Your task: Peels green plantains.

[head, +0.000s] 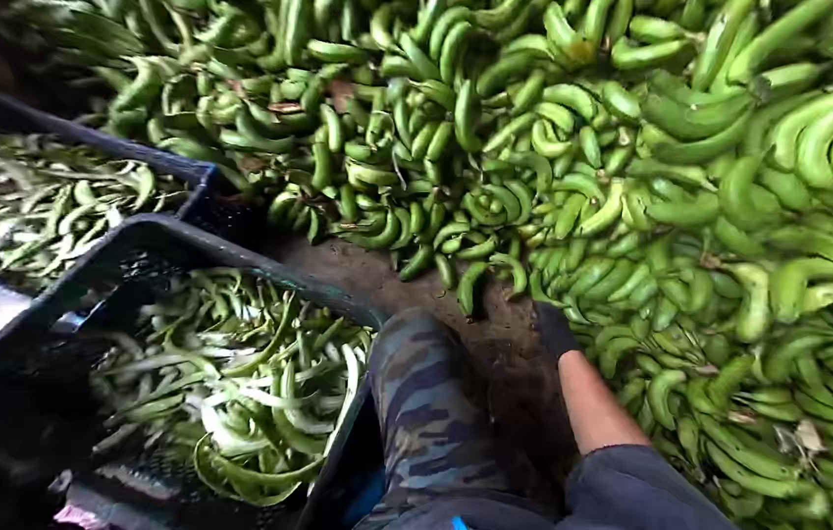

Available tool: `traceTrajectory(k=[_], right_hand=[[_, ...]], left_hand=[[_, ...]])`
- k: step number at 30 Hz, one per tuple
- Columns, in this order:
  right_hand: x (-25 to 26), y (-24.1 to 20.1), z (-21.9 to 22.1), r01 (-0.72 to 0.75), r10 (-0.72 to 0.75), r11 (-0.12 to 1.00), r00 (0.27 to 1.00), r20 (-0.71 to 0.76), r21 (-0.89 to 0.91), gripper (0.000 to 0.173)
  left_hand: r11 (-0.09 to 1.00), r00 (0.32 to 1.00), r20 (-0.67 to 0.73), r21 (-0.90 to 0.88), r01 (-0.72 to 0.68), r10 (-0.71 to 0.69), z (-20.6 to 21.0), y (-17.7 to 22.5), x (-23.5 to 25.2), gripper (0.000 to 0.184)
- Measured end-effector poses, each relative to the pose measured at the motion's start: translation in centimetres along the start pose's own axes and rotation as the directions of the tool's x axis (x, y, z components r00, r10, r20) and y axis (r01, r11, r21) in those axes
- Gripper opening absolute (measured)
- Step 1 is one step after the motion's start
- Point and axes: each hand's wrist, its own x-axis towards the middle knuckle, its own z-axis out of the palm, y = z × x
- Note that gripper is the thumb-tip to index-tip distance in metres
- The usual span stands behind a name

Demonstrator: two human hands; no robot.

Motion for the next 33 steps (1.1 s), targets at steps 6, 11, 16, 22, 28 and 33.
traceTrajectory(k=[6, 11, 16, 22, 28, 33], right_hand=[[-2.0, 1.5, 6.5, 0.097, 0.007, 0.861, 0.979, 0.202, -0.500, 0.049], [3.9, -4.6, 10.4, 0.518, -0.253, 0.500, 0.854, 0.455, -0.694, 0.082], [9.4, -7.3, 11.8, 0.699, -0.258, 0.246, 0.715, 0.650, -0.671, 0.092], [10.4, -10.9, 11.3, 0.695, -0.119, 0.253, 0.713, 0.691, -0.673, 0.076], [11.1, -10.7, 9.4, 0.668, -0.236, 0.394, 0.737, 0.633, -0.631, 0.071], [10.2, -13.0, 6.6, 0.568, -0.403, 0.755, 0.796, 0.451, -0.328, 0.062]], left_hand=[[0.950, 0.985, 0.165, -0.312, 0.004, 0.050, 2.7, -2.2, 3.9, 0.043], [0.982, 0.974, 0.227, -0.186, 0.035, 0.008, 6.5, 1.8, 2.4, 0.032], [0.986, 0.972, 0.235, -0.163, 0.041, -0.002, 7.5, 1.0, 2.5, 0.041], [0.993, 0.940, 0.329, -0.036, 0.114, -0.096, 6.9, -1.0, 2.8, 0.036], [0.953, 0.866, 0.399, 0.153, 0.262, -0.302, 8.6, 0.8, 0.7, 0.036], [0.702, 0.921, 0.294, 0.712, -0.032, -0.257, 7.9, 1.4, 0.7, 0.091]])
